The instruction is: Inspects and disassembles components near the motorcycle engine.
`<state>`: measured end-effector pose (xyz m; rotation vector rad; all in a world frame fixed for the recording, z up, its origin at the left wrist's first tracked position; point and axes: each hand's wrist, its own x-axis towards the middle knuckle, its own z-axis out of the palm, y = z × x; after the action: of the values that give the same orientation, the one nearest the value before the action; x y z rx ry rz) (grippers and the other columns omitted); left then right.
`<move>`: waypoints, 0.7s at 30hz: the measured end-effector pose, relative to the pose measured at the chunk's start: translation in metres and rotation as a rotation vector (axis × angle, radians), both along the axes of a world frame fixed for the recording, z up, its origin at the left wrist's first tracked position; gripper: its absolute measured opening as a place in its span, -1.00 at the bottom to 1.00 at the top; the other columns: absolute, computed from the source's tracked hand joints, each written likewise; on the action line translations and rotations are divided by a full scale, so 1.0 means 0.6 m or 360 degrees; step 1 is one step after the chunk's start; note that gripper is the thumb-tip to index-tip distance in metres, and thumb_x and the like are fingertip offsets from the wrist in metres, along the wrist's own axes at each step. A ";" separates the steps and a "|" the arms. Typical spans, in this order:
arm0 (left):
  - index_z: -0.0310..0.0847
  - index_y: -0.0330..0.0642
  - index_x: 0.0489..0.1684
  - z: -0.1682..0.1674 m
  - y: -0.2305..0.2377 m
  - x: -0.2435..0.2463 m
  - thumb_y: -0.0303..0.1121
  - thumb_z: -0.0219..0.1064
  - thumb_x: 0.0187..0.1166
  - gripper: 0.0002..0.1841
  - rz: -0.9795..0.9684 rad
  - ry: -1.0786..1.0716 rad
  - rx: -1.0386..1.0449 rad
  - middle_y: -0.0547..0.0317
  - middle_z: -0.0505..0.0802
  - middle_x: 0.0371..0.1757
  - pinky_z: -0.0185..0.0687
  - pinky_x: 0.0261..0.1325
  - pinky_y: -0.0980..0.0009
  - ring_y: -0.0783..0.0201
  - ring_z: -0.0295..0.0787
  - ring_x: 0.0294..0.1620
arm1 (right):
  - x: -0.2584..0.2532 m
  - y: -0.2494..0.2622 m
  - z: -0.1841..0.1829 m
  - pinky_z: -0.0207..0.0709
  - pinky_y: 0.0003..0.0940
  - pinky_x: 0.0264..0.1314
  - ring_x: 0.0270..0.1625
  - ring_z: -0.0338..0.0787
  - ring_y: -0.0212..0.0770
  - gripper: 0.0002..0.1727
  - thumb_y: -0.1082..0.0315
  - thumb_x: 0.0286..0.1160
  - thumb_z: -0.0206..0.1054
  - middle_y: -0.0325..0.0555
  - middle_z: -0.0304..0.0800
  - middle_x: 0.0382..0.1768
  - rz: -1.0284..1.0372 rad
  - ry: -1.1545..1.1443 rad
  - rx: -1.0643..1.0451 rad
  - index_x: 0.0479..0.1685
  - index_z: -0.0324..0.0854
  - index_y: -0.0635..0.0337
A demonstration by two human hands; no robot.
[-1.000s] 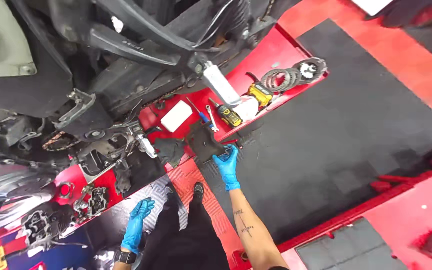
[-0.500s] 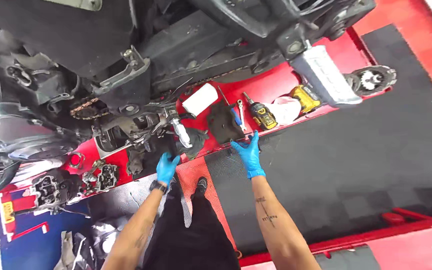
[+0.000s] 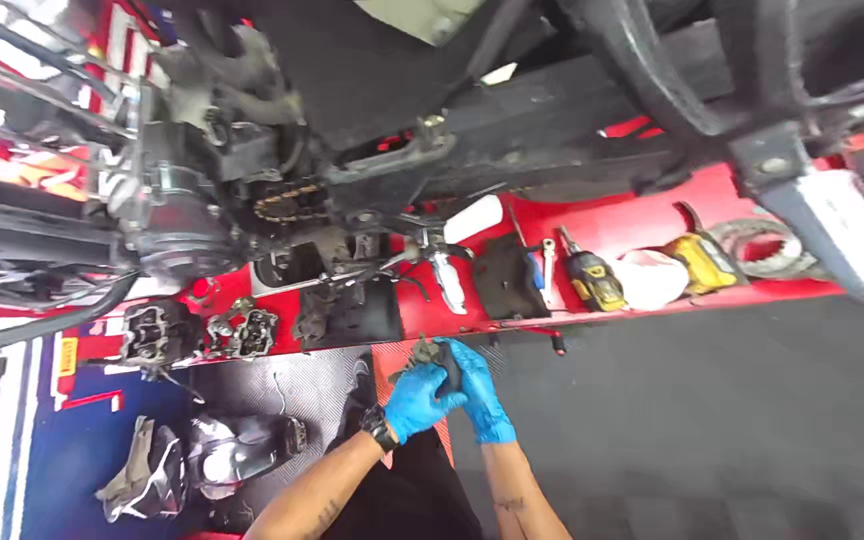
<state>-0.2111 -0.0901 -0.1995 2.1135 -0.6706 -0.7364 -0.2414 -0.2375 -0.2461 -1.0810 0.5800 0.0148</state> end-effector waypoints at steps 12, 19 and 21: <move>0.58 -0.27 0.52 -0.031 0.112 -0.007 -0.27 0.06 0.70 -0.52 -0.0223 -0.0453 -0.0012 -0.07 0.44 0.76 -0.29 0.90 -0.16 -0.08 0.05 0.88 | -0.029 0.123 0.108 0.77 -0.30 0.06 0.06 0.83 -0.33 -0.46 -0.08 0.91 -0.22 -0.19 0.84 0.05 0.0049 0.0323 0.0565 0.43 0.53 0.02; 0.65 -0.43 0.31 -0.016 0.112 -0.020 -0.31 0.53 0.31 -0.43 0.0023 -0.0316 0.0040 -0.26 0.79 0.30 0.54 0.55 0.01 -0.13 0.70 0.42 | -0.045 0.144 0.109 0.77 -0.22 0.05 -0.05 0.83 -0.26 -0.55 0.05 0.88 -0.03 -0.12 0.83 -0.10 0.0224 0.0479 0.0059 0.22 0.62 0.20; 0.66 -0.46 0.24 -0.005 0.124 -0.020 -0.32 0.51 0.32 -0.48 0.0005 -0.0205 -0.0008 -0.28 0.83 0.16 0.66 0.38 -0.02 -0.12 0.79 0.26 | -0.049 0.152 0.102 0.78 -0.25 0.04 -0.10 0.85 -0.28 -0.54 0.06 0.88 -0.02 -0.13 0.85 -0.18 0.0267 0.0459 -0.0138 0.12 0.67 0.24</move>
<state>-0.2229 -0.0155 -0.2022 2.1704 -0.7371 -0.5994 -0.2708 -0.1460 -0.1847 -1.2190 0.7523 0.2982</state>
